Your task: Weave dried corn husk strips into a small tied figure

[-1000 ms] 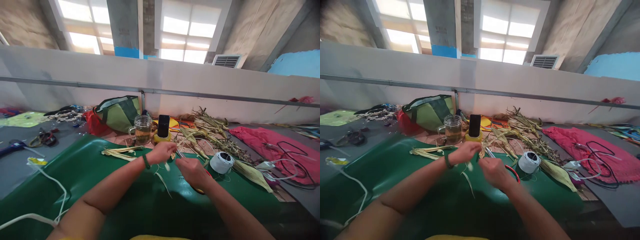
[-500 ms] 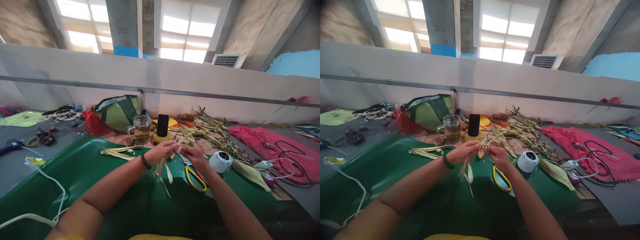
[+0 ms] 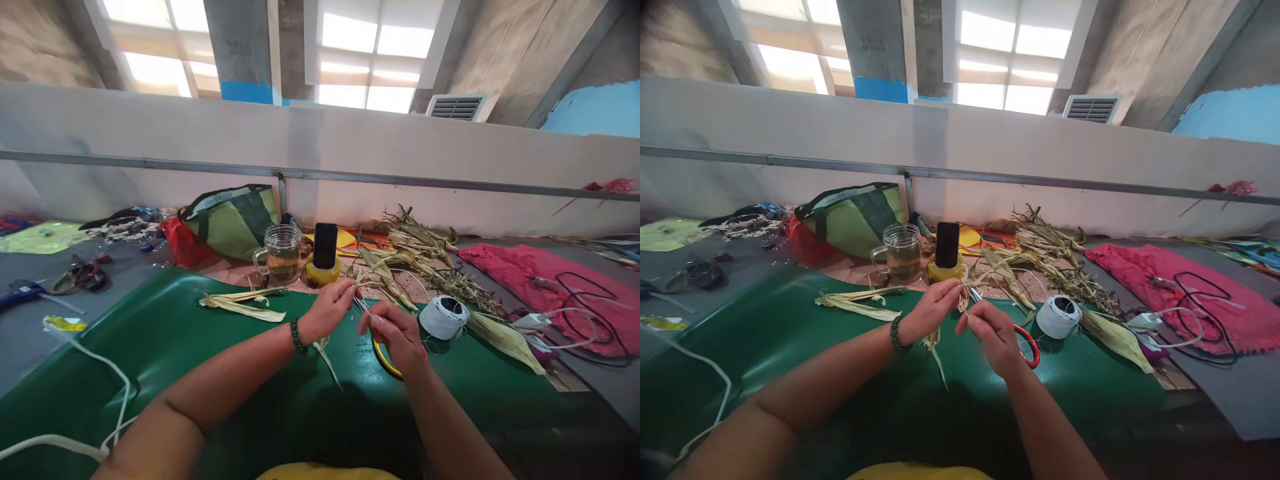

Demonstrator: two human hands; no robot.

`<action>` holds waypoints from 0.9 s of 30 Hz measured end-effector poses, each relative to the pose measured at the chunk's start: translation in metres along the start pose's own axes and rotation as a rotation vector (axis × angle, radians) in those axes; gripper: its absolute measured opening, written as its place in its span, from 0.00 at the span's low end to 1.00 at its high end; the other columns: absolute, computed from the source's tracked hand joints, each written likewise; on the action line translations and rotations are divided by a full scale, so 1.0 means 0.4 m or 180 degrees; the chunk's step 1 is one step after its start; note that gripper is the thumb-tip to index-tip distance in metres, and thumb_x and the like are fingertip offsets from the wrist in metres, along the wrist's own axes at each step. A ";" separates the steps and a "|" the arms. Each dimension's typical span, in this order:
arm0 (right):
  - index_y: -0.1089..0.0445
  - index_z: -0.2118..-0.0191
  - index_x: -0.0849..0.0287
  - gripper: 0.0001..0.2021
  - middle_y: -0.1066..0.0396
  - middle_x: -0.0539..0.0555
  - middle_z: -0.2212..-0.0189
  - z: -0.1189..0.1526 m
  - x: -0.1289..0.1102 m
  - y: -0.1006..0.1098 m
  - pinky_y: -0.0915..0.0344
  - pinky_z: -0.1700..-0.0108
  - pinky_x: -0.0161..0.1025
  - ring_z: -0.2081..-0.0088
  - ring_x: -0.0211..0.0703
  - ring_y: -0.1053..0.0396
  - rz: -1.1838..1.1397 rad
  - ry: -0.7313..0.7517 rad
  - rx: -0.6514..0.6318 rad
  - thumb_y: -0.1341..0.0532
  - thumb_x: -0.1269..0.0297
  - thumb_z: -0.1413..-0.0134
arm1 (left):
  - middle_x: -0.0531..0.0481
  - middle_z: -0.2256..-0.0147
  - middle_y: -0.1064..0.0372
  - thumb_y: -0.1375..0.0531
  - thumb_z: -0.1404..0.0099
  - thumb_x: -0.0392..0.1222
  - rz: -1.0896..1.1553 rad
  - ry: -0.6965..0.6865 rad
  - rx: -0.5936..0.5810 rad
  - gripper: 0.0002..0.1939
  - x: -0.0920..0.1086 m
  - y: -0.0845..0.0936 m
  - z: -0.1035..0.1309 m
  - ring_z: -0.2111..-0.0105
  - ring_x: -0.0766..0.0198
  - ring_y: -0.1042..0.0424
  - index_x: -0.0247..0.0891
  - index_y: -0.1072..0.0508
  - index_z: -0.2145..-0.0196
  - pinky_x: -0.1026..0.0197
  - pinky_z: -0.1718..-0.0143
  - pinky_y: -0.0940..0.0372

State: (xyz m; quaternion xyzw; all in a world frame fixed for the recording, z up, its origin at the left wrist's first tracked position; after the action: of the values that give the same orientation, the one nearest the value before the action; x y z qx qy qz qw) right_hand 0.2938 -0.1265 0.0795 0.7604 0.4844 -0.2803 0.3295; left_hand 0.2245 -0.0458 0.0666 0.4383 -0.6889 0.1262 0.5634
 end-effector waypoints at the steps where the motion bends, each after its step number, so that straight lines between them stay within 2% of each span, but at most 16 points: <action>1: 0.40 0.77 0.56 0.12 0.43 0.47 0.83 0.004 0.017 0.009 0.48 0.79 0.34 0.81 0.34 0.48 -0.0059 -0.0161 0.0151 0.47 0.64 0.43 | 0.56 0.79 0.47 0.53 0.35 0.46 0.0022 0.0027 0.0009 0.15 -0.003 0.001 0.000 0.77 0.69 0.46 0.35 0.36 0.73 0.65 0.74 0.49; 3: 0.41 0.78 0.56 0.13 0.48 0.45 0.84 0.014 0.027 0.039 0.50 0.79 0.34 0.81 0.35 0.50 0.0134 -0.0221 0.0580 0.46 0.63 0.44 | 0.57 0.80 0.49 0.51 0.35 0.49 0.0236 0.0104 -0.0019 0.15 -0.012 -0.003 -0.001 0.78 0.70 0.48 0.35 0.35 0.72 0.65 0.76 0.51; 5: 0.40 0.79 0.57 0.12 0.41 0.49 0.80 0.023 0.012 0.064 0.44 0.74 0.36 0.77 0.37 0.44 0.0319 -0.0028 0.0895 0.44 0.63 0.46 | 0.58 0.80 0.51 0.49 0.37 0.52 0.0689 0.0210 -0.0063 0.17 -0.021 -0.008 -0.003 0.79 0.71 0.50 0.35 0.35 0.72 0.66 0.78 0.53; 6: 0.39 0.79 0.57 0.12 0.36 0.52 0.75 0.024 0.007 0.068 0.42 0.71 0.38 0.74 0.38 0.41 0.0233 0.0057 0.0927 0.44 0.63 0.46 | 0.58 0.80 0.52 0.47 0.38 0.54 0.0979 0.0309 -0.0104 0.18 -0.026 -0.014 -0.002 0.80 0.72 0.51 0.35 0.36 0.72 0.66 0.79 0.55; 8: 0.40 0.79 0.58 0.12 0.31 0.55 0.66 0.020 0.016 0.060 0.40 0.69 0.40 0.72 0.39 0.38 -0.0298 0.0032 0.0805 0.45 0.63 0.47 | 0.60 0.81 0.55 0.43 0.42 0.57 0.1564 0.0597 -0.0254 0.19 -0.036 -0.032 0.003 0.82 0.74 0.56 0.35 0.36 0.71 0.67 0.81 0.60; 9: 0.40 0.79 0.58 0.12 0.30 0.56 0.65 0.015 0.029 0.049 0.40 0.71 0.40 0.74 0.38 0.38 -0.0648 -0.0099 0.0687 0.46 0.63 0.47 | 0.61 0.82 0.57 0.41 0.43 0.57 0.1817 0.0759 -0.0345 0.20 -0.038 -0.043 0.008 0.83 0.74 0.58 0.34 0.35 0.69 0.66 0.82 0.63; 11: 0.41 0.78 0.57 0.11 0.30 0.54 0.71 0.006 0.059 0.023 0.41 0.76 0.37 0.79 0.35 0.40 -0.1264 -0.0458 0.0512 0.46 0.62 0.46 | 0.63 0.83 0.59 0.39 0.46 0.57 0.2176 0.1000 -0.0502 0.22 -0.035 -0.063 0.020 0.84 0.76 0.63 0.33 0.33 0.66 0.65 0.82 0.67; 13: 0.40 0.77 0.57 0.11 0.33 0.51 0.75 0.004 0.081 0.005 0.43 0.78 0.35 0.80 0.35 0.40 -0.1554 -0.0736 0.0513 0.45 0.61 0.47 | 0.63 0.83 0.58 0.37 0.48 0.58 0.2318 0.1035 -0.0443 0.24 -0.030 -0.064 0.026 0.85 0.77 0.63 0.33 0.32 0.65 0.65 0.82 0.67; 17: 0.41 0.78 0.57 0.11 0.38 0.49 0.79 0.015 0.084 -0.012 0.46 0.78 0.34 0.79 0.34 0.43 -0.1441 -0.0784 0.0637 0.44 0.61 0.49 | 0.63 0.85 0.59 0.37 0.49 0.58 0.2178 0.0991 0.0070 0.24 -0.052 -0.038 0.027 0.85 0.76 0.61 0.33 0.32 0.68 0.66 0.82 0.66; 20: 0.43 0.80 0.57 0.13 0.41 0.48 0.80 0.030 0.082 -0.012 0.48 0.78 0.34 0.79 0.34 0.46 -0.1281 -0.0706 0.0736 0.43 0.62 0.48 | 0.63 0.85 0.60 0.40 0.46 0.58 0.1948 0.0946 0.0282 0.22 -0.069 -0.022 0.023 0.84 0.74 0.61 0.34 0.32 0.69 0.66 0.81 0.65; 22: 0.43 0.79 0.57 0.13 0.43 0.46 0.82 0.034 0.097 -0.003 0.51 0.80 0.33 0.80 0.33 0.48 -0.1317 -0.0775 0.0870 0.43 0.61 0.47 | 0.61 0.84 0.57 0.42 0.44 0.58 0.1574 0.0750 0.0275 0.21 -0.056 -0.010 0.015 0.83 0.73 0.57 0.34 0.31 0.70 0.66 0.81 0.61; 24: 0.40 0.75 0.57 0.11 0.47 0.43 0.85 0.034 0.126 0.004 0.55 0.81 0.31 0.82 0.31 0.52 -0.1409 -0.1021 0.0982 0.40 0.59 0.49 | 0.58 0.82 0.48 0.43 0.42 0.56 0.1038 0.0389 0.0191 0.20 -0.021 0.000 0.007 0.80 0.71 0.49 0.33 0.30 0.72 0.67 0.78 0.53; 25: 0.38 0.72 0.57 0.10 0.48 0.41 0.85 0.031 0.142 0.001 0.57 0.82 0.30 0.83 0.30 0.54 -0.1457 -0.1183 0.0955 0.37 0.59 0.52 | 0.55 0.80 0.44 0.44 0.41 0.55 0.0788 0.0198 0.0123 0.19 -0.002 0.001 0.004 0.77 0.70 0.46 0.33 0.30 0.73 0.66 0.75 0.49; 27: 0.34 0.66 0.56 0.13 0.45 0.41 0.84 0.021 0.164 -0.018 0.57 0.82 0.29 0.83 0.29 0.53 -0.1571 -0.1457 0.0717 0.33 0.59 0.58 | 0.53 0.77 0.40 0.45 0.40 0.53 0.0470 -0.0053 -0.0032 0.19 0.024 -0.007 0.004 0.73 0.68 0.43 0.33 0.31 0.76 0.65 0.71 0.46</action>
State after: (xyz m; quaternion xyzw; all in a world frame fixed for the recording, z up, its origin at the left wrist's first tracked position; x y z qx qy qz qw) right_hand 0.3107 -0.0946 0.0237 0.5696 0.5332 -0.5662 0.2659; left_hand 0.2258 -0.0528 0.0737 0.3846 -0.7246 0.1603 0.5490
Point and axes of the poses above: each hand's wrist, its own z-axis away from the middle knuckle, its own y-axis out of the back of the hand, x = y × z, the point moved 10 cm from there along -z, towards the middle knuckle
